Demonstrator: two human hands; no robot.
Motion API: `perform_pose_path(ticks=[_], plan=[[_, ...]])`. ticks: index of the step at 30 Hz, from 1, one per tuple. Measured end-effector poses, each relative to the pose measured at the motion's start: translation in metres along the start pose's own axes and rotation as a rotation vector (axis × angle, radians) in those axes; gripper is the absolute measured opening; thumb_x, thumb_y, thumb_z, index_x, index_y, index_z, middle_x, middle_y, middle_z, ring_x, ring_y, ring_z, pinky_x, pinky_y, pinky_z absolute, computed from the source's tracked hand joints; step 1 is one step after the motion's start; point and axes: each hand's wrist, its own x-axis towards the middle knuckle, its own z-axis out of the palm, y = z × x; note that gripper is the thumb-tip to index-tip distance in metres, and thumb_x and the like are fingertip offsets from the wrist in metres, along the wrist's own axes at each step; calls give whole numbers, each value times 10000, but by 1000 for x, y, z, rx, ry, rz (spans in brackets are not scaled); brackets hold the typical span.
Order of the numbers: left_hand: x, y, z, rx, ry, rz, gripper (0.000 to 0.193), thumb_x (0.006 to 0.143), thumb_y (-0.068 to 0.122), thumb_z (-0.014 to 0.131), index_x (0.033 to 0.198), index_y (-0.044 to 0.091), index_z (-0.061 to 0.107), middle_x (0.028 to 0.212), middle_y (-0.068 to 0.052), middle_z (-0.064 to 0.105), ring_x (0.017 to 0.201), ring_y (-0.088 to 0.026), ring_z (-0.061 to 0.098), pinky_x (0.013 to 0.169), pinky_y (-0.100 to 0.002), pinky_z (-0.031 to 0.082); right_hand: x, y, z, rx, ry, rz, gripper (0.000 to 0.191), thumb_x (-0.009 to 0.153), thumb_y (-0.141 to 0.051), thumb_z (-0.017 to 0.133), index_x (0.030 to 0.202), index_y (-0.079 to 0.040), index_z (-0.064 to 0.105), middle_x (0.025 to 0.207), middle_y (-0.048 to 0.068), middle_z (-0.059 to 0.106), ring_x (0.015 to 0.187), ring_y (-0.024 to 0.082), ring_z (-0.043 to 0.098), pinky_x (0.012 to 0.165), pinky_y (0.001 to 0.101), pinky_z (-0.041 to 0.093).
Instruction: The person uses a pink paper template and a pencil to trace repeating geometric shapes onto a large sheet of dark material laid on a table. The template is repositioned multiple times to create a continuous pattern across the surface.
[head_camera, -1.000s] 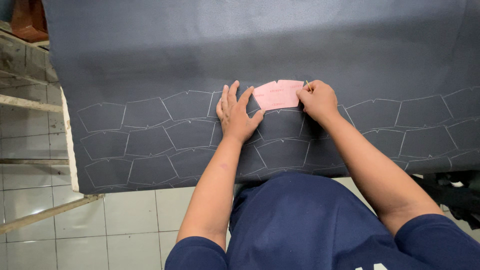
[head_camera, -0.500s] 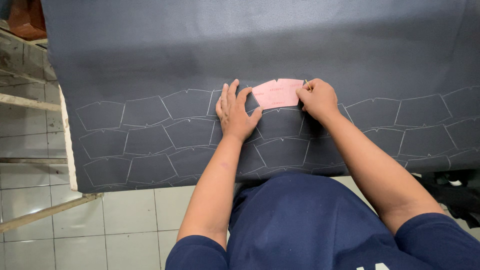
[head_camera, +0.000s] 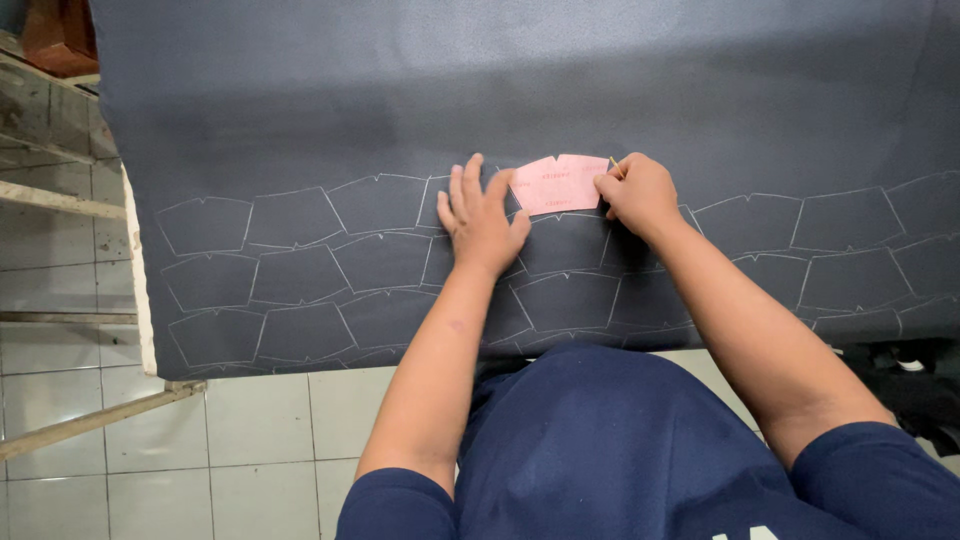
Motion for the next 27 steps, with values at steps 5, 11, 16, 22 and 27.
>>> perform_pose_path(ticks=[5, 11, 16, 22, 27], plan=[[-1, 20, 46, 79, -58, 389, 155, 942, 79, 609, 1092, 65, 649, 1415, -123, 564, 1282, -336, 583, 1071, -474, 525, 3, 0, 0, -117, 167, -216, 259, 813, -276, 784, 879, -53, 670, 854, 121, 718, 804, 273, 693, 723, 395, 530], [-23, 46, 76, 467, 251, 470, 380, 965, 78, 515, 1257, -165, 528, 1360, -350, 484, 1222, -446, 575, 1013, -425, 563, -14, -47, -1, -19, 278, -744, 174, 1036, -231, 670, 982, -83, 742, 950, 140, 650, 905, 311, 653, 771, 415, 520], [-17, 59, 56, -234, -261, -128, 609, 995, 157, 446, 1487, -130, 231, 1455, -335, 372, 1276, -474, 500, 1039, -476, 461, -24, -88, 6, -91, -178, -643, 208, 1002, -252, 612, 1019, -82, 732, 937, 92, 724, 883, 284, 694, 787, 378, 532], [-15, 51, 60, 147, -356, 262, 447, 957, 113, 471, 1348, -102, 495, 1385, -300, 504, 1274, -425, 513, 1077, -508, 421, -17, -88, 21, -333, -260, -803, 218, 992, -266, 622, 956, -103, 762, 908, 88, 751, 933, 296, 679, 867, 453, 497], [-16, 37, 80, 256, -248, 384, 390, 937, 107, 508, 1263, -84, 604, 1305, -275, 598, 1215, -394, 563, 1061, -485, 433, -11, -84, 31, -379, -249, -832, 189, 985, -276, 641, 954, -135, 763, 892, 56, 749, 929, 281, 671, 908, 449, 466]])
